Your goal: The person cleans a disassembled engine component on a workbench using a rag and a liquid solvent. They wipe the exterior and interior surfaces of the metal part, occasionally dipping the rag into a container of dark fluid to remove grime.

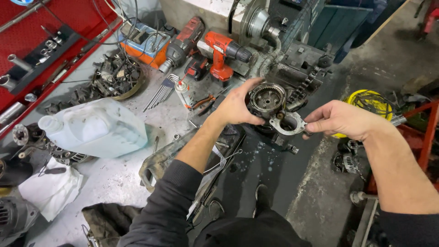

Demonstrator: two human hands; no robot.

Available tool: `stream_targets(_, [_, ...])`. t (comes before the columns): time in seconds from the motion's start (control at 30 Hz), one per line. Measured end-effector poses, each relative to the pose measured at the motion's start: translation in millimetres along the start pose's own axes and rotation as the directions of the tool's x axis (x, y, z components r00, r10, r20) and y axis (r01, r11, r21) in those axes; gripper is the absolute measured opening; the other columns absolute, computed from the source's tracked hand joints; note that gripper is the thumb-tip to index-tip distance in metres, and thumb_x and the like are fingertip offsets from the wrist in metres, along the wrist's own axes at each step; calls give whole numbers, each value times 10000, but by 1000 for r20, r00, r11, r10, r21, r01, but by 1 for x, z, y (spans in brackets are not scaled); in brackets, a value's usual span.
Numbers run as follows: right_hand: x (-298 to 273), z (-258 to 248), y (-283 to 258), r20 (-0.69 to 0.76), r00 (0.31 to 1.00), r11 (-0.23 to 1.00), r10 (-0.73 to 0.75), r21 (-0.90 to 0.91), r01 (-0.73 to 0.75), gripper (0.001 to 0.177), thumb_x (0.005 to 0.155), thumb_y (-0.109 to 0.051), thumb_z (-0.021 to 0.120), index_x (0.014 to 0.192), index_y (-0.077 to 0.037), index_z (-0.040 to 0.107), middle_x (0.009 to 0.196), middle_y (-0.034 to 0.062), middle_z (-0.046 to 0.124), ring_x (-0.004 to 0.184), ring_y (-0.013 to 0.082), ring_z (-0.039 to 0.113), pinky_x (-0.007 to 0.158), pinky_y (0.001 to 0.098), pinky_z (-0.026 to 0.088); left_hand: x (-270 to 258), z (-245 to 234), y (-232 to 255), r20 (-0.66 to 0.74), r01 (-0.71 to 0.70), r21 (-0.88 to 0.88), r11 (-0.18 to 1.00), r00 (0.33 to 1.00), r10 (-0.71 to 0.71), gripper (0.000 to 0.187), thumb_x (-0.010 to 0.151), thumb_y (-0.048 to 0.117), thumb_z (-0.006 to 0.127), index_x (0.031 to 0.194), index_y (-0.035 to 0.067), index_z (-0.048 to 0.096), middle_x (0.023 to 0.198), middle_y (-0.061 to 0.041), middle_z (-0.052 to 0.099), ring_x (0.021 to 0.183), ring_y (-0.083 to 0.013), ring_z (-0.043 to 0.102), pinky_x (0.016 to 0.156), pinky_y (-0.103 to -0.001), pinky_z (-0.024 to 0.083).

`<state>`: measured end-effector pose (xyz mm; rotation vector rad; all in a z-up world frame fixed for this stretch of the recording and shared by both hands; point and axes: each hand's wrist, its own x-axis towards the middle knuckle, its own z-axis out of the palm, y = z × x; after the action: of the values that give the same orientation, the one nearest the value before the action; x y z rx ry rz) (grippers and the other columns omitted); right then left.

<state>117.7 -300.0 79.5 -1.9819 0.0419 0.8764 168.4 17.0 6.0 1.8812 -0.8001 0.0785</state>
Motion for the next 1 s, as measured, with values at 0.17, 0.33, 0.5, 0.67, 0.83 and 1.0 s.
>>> stream_targets(0.17, [1, -12, 0, -27, 999, 999, 33, -12, -33, 315, 832, -129, 757, 1106, 16, 814, 900, 73, 827, 675, 95, 569, 601, 270, 431, -3, 8, 16, -74, 68, -27, 997, 995, -70, 1074, 487, 292, 955, 1427, 54, 492, 1318, -185, 690, 1276, -306, 660, 1115, -382, 490])
stream_targets(0.33, [12, -27, 12, -22, 1000, 997, -21, -71, 19, 341, 823, -119, 752, 1130, 20, 805, 921, 79, 834, 781, 108, 682, 707, 272, 528, -15, 15, 45, -171, 154, 40, 987, 975, -145, 1033, 475, 320, 930, 1379, 67, 500, 1245, -172, 719, 1197, -315, 699, 1046, -380, 523])
stream_targets(0.5, [23, -37, 9, -62, 997, 977, -45, -212, 31, 386, 808, -148, 778, 1168, -9, 800, 989, 90, 843, 898, 161, 723, 848, 317, 547, -24, 25, 60, -271, 223, 69, 972, 942, -197, 956, 495, 315, 910, 1354, 123, 535, 1211, -127, 748, 1120, -312, 739, 987, -373, 570])
stream_targets(0.67, [36, -38, 23, 6, 997, 952, -78, -297, 76, 414, 809, -186, 808, 1189, -24, 783, 1038, 77, 843, 967, 161, 718, 902, 329, 537, -23, 28, 62, -279, 253, 118, 960, 937, -212, 972, 487, 309, 908, 1364, 127, 532, 1203, -132, 738, 1086, -329, 732, 959, -386, 569])
stream_targets(0.83, [37, -35, 32, 13, 995, 942, -95, -323, 94, 421, 795, -195, 798, 1175, -14, 789, 1029, 91, 851, 966, 162, 725, 911, 326, 540, -21, 33, 57, -261, 246, 140, 959, 943, -204, 967, 495, 314, 902, 1365, 119, 528, 1195, -144, 736, 1073, -350, 725, 951, -402, 568])
stream_targets(1.0, [28, -32, 31, 10, 996, 904, -83, -419, 80, 417, 834, -273, 814, 1174, -33, 783, 1029, 72, 855, 958, 157, 735, 909, 325, 549, -24, 42, 57, -248, 244, 117, 963, 946, -210, 948, 515, 332, 895, 1366, 129, 529, 1153, -134, 756, 1064, -341, 739, 939, -399, 582])
